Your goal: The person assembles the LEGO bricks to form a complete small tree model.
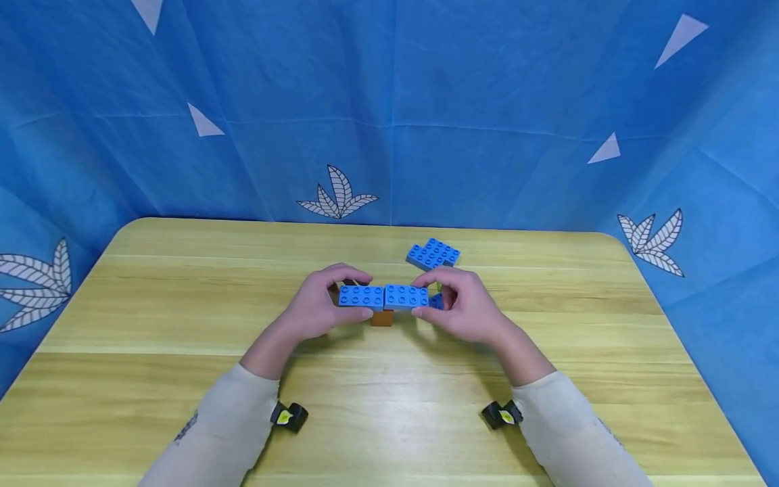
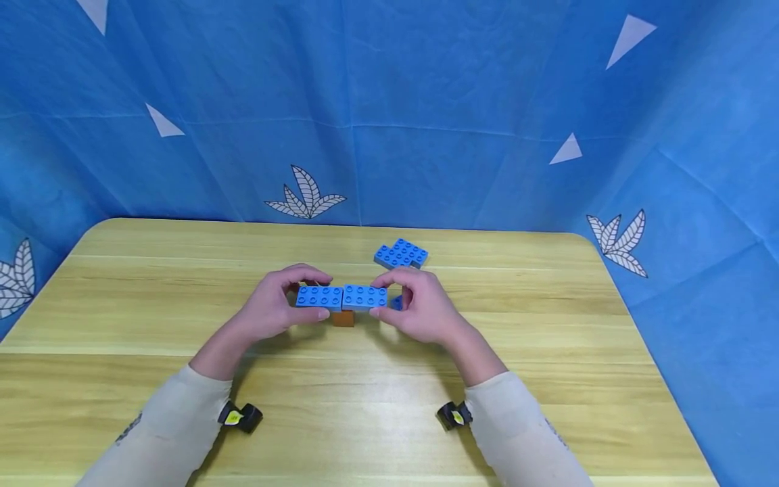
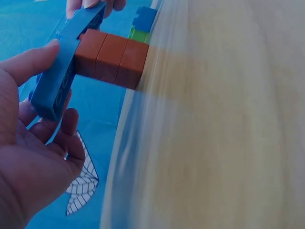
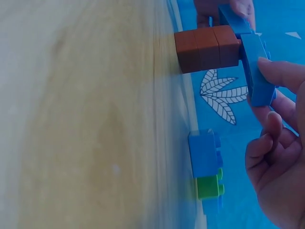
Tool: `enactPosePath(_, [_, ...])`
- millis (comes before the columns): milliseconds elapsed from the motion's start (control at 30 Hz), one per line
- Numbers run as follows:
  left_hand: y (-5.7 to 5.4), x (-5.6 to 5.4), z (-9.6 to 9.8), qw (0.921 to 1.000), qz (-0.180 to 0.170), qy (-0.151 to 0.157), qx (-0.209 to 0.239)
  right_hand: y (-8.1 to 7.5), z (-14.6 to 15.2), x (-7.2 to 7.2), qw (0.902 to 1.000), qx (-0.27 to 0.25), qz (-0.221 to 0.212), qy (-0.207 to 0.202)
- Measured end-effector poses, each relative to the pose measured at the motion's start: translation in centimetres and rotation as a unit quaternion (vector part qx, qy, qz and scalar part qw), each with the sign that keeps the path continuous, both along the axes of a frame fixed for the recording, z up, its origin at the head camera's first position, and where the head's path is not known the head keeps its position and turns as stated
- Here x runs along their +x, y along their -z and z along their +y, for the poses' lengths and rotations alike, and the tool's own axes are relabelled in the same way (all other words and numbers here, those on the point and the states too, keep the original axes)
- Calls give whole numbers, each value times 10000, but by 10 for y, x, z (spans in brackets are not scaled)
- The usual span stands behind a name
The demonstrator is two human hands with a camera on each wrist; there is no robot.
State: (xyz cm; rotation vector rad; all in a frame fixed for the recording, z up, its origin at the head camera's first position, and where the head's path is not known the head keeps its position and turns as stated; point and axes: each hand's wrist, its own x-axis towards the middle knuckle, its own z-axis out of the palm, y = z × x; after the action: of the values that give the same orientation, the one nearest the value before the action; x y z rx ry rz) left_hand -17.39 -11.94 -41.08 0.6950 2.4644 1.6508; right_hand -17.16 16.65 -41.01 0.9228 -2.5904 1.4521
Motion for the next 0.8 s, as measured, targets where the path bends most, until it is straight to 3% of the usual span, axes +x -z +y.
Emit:
enactPosePath(200, [-4,-3,16,9998,169,105,-96,0,1,-2,9999,-73,71,-64])
enactPosePath(400, [-6,-2,26,9993,29,80,-361,-2,-1,-3,9995,-38,284,-106])
enactPosePath(700, [-6,-1,29,9980,-164,-40,-613,-34,-12,12,9988,-129,422,-198])
enactPosePath(800, [-5,-2,28,9980,-134,-29,-624,-37,-13,14,9990,-118,380,-188])
